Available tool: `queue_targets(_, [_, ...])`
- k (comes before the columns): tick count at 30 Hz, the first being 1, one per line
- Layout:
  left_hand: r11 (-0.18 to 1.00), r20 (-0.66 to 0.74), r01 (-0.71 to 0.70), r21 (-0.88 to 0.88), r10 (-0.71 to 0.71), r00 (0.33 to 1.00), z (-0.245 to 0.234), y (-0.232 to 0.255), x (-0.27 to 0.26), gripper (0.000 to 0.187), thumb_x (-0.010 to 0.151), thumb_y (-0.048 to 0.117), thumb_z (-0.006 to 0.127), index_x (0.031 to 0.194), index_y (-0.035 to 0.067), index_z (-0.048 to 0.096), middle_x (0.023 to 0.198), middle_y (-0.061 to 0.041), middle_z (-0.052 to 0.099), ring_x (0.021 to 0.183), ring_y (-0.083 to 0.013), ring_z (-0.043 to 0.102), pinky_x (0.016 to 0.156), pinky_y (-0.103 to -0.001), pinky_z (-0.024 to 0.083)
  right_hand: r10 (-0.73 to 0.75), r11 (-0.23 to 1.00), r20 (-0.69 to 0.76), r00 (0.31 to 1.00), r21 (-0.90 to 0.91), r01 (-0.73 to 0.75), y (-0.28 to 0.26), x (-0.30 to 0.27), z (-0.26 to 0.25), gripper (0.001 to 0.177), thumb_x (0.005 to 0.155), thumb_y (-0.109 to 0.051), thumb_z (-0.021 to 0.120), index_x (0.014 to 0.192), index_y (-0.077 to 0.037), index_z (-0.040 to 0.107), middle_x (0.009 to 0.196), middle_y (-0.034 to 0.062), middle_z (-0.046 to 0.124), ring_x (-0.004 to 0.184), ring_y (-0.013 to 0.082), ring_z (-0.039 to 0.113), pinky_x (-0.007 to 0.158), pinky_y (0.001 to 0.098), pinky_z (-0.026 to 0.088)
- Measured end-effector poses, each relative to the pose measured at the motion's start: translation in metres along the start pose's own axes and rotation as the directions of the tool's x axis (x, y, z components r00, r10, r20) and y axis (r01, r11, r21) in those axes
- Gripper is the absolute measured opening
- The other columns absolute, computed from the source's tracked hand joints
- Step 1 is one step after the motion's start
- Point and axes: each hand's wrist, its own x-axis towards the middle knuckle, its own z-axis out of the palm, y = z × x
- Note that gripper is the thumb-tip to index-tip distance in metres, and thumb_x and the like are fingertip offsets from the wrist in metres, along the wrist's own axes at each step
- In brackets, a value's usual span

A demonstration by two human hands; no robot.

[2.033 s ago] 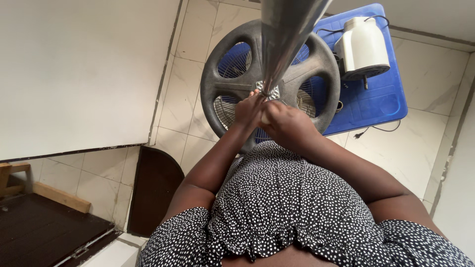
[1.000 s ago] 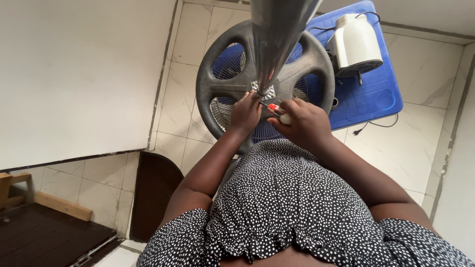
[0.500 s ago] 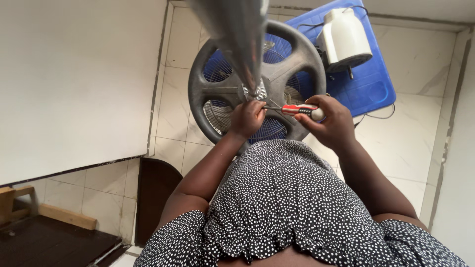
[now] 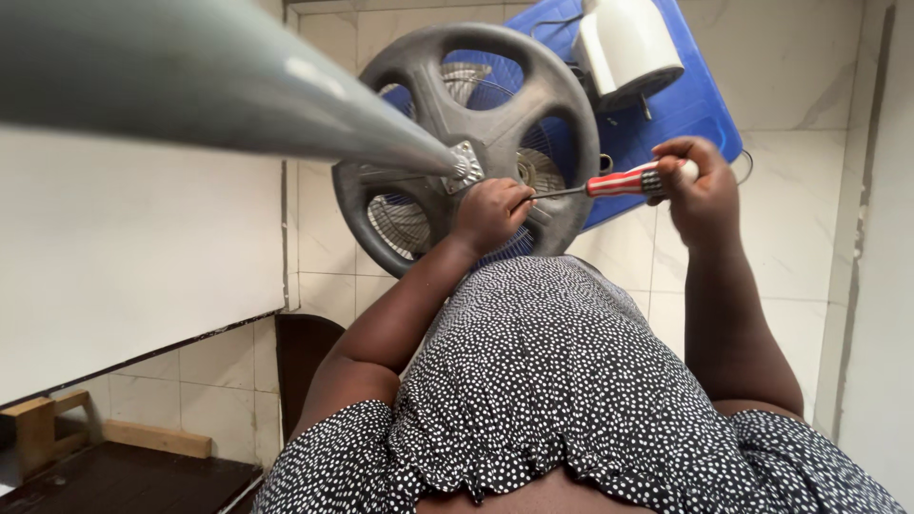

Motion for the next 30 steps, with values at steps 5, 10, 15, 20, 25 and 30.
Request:
queue_targets(5, [1.0,0.072,-0.022,-0.013,0.023,0.997,0.008,0.006,0.025,0.009,0.092,0.02,0.072,0.096,0.011,0.074,0.092,-0.005,0.07,0.088,-0.0289,0.069,0.079,-0.046,0.053,0.301,0.912,0.092,0.949,-0.318,-0.258,-0.02,0.006,-0.039,0.042,0.096,-0.028,0.074,0.126,0.0,0.068,0.092,0.0069,0.071,0.073,0.0111,0.066,0.065,0.0262,0.056])
queue_targets(10, [0.996,0.139,-0.085,-0.026,0.088,0.986,0.015,0.012,0.048,0.008,0.09,0.017,0.071,0.093,0.011,0.076,0.09,-0.004,0.07,0.086,-0.0282,0.068,0.076,-0.045,0.053,0.624,0.616,0.183,0.76,-0.713,-0.334,-0.011,0.006,-0.047,0.052,0.081,-0.029,0.081,0.128,-0.009,0.072,0.088,0.0069,0.074,0.074,0.0138,0.064,0.066,0.0315,0.054])
queue_targets(15, [0.992,0.362,-0.011,0.128,-0.036,0.931,0.05,0.008,0.068,0.01,0.1,0.021,0.07,0.104,0.016,0.077,0.108,-0.004,0.07,0.11,-0.0247,0.065,0.098,-0.043,0.053,0.598,0.686,0.173,0.783,-0.616,-0.388,0.065,0.0,-0.071,0.047,0.082,-0.03,0.083,0.12,-0.004,0.075,0.087,0.0046,0.07,0.077,0.012,0.061,0.069,0.0284,0.05])
queue_targets(20, [0.941,0.26,-0.179,0.286,0.104,0.96,0.087,0.014,0.093,0.073,0.085,0.029,0.078,0.151,0.023,0.048,0.163,-0.012,0.026,0.151,-0.031,0.028,0.12,-0.051,0.032,0.369,0.928,0.174,0.913,-0.123,-0.351,0.159,-0.011,-0.09,0.041,0.089,-0.028,0.08,0.119,-0.003,0.069,0.091,-0.0015,0.065,0.08,0.0069,0.058,0.072,0.0243,0.049])
queue_targets(25, [0.914,0.512,-0.284,0.29,0.102,0.853,0.109,0.027,0.119,0.09,0.084,0.031,0.079,0.16,0.02,0.034,0.171,-0.014,0.007,0.158,-0.0324,0.016,0.124,-0.052,0.026,0.282,0.944,-0.065,0.957,0.197,-0.265,0.205,-0.02,-0.07,0.031,0.1,-0.027,0.069,0.122,-0.007,0.061,0.092,-0.0024,0.063,0.078,0.0066,0.06,0.072,0.0224,0.051])
queue_targets(30, [0.901,0.619,-0.337,0.274,0.103,0.779,0.136,0.025,0.109,0.091,0.083,0.028,0.078,0.162,0.021,0.032,0.171,-0.012,0.01,0.158,-0.0299,0.016,0.124,-0.052,0.024,0.293,0.936,-0.344,0.892,0.295,-0.194,0.253,-0.009,-0.057,0.022,0.112,-0.028,0.052,0.12,-0.008,0.057,0.092,-0.0018,0.058,0.071,0.005,0.051,0.058,0.0226,0.041])
